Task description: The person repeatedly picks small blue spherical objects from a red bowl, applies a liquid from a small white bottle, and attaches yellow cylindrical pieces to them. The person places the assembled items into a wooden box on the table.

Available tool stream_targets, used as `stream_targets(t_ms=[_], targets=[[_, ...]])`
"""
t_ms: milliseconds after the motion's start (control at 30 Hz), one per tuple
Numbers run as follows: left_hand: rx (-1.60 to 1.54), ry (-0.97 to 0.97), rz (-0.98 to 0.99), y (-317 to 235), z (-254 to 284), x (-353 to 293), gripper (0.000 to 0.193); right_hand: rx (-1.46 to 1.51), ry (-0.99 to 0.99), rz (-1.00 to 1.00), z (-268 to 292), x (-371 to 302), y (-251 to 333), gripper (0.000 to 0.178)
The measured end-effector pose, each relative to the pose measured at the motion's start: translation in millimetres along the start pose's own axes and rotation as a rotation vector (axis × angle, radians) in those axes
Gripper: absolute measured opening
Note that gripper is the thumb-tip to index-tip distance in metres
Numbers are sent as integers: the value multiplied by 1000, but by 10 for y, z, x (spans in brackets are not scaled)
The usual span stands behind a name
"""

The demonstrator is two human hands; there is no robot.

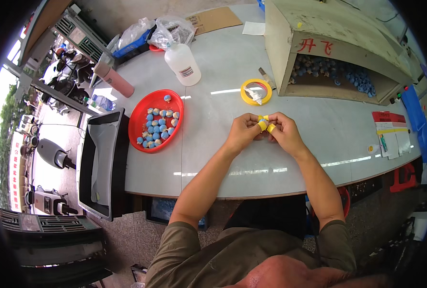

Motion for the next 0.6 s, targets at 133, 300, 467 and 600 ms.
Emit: stream_targets(t_ms=[133, 300, 467, 600], targets=[[-349, -142, -89, -25, 150, 29, 30, 82, -165, 74, 66, 7, -21, 27], [-1022, -534, -383, -222, 997, 117, 34, 383, -632, -31, 592, 200, -181, 31], [-1243, -546, -466, -287, 1377, 15, 52, -241, -621, 94, 1288, 773, -119, 30], [-1153, -500, -465, -324, 1202, -21, 60, -1193, -348, 223, 1372, 1107, -57, 38]])
Point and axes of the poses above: each hand's wrist, its own x-axis towards the middle knuckle, its own z-axis out of the back of the hand, y = z × x, the point moved 1 cm from there along x, towards the middle knuckle, and after that the axes turned 9 degrees about z, right-handed, at the moved point
